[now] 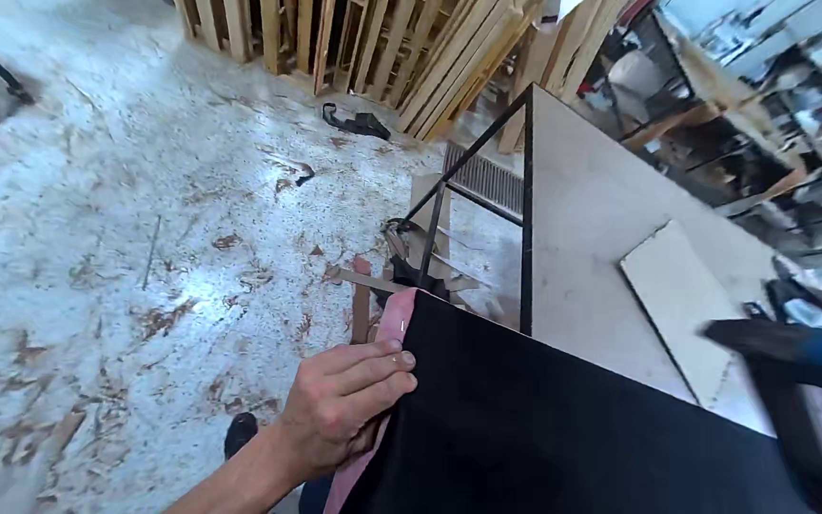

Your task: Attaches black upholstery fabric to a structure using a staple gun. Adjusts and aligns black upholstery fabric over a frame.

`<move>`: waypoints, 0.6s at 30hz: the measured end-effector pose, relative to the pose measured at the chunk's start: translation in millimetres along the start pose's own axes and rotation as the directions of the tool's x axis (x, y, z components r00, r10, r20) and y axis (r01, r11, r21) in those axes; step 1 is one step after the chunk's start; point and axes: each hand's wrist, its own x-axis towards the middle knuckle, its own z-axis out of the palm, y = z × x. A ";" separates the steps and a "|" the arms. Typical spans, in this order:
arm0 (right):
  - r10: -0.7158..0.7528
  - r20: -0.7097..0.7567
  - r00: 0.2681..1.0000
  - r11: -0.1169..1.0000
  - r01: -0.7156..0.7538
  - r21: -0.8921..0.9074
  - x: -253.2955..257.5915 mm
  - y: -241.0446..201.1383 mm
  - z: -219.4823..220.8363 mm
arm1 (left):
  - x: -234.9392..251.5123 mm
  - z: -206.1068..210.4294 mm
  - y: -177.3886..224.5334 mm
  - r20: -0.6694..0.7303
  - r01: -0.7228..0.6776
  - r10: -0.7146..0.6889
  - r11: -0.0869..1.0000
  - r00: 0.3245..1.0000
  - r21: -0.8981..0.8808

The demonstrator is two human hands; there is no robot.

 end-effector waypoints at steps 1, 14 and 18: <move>0.159 -0.294 0.943 0.987 -0.143 0.075 -2.6 -37.5 36.2 | -1.4 3.2 -1.2 -0.015 0.006 -0.007 1.000 1.000 -0.011; -0.786 0.148 0.600 0.587 0.800 -0.121 50.0 -46.7 48.3 | -4.7 14.7 3.2 -0.134 0.096 -0.106 0.992 0.985 -0.080; -0.771 0.194 0.607 0.591 0.795 -0.139 48.1 -62.1 57.2 | -12.3 16.8 6.0 -0.137 0.154 -0.167 0.983 0.976 -0.100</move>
